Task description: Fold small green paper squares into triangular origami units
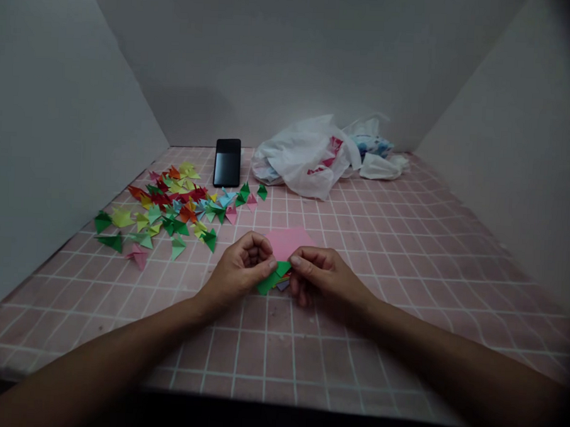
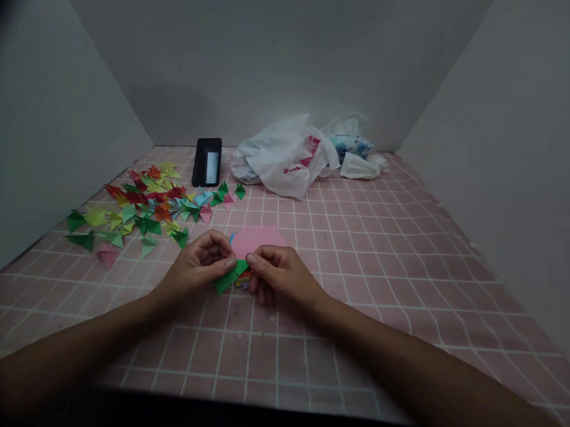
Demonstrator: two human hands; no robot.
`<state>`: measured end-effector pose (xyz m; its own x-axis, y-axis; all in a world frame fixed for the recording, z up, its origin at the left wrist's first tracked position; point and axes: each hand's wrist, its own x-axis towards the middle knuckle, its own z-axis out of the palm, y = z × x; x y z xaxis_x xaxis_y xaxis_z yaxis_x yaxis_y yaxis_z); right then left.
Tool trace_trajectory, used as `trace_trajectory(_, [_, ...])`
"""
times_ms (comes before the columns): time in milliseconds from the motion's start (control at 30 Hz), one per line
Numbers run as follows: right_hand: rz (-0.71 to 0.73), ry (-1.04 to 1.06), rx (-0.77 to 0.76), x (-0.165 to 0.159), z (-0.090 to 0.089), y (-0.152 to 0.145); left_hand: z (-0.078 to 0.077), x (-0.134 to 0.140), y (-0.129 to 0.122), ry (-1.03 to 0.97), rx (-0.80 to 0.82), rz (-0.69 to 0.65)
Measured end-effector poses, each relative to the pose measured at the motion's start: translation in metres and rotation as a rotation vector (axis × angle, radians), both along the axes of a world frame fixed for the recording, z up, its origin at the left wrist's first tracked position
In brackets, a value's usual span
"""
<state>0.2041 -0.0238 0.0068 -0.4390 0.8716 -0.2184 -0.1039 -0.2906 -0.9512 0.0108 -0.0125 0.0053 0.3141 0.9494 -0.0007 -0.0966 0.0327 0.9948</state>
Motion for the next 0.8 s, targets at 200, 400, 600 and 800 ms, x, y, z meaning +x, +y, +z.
trace_trajectory(200, [0.031, 0.019, -0.025, 0.0, -0.001, 0.0, 0.006, 0.002, -0.003, 0.045, 0.027, -0.032])
trace_trajectory(400, [0.023, -0.015, 0.053, 0.001, 0.001, -0.001, 0.005, 0.0, 0.0, 0.013, 0.004, -0.053])
trace_trajectory(600, [0.041, -0.039, 0.055, 0.0, 0.0, -0.001, 0.009, 0.001, -0.003, 0.056, 0.051, -0.099])
trace_trajectory(800, [0.034, 0.029, 0.012, 0.002, -0.002, 0.002, 0.012, -0.006, 0.001, 0.083, 0.022, -0.079])
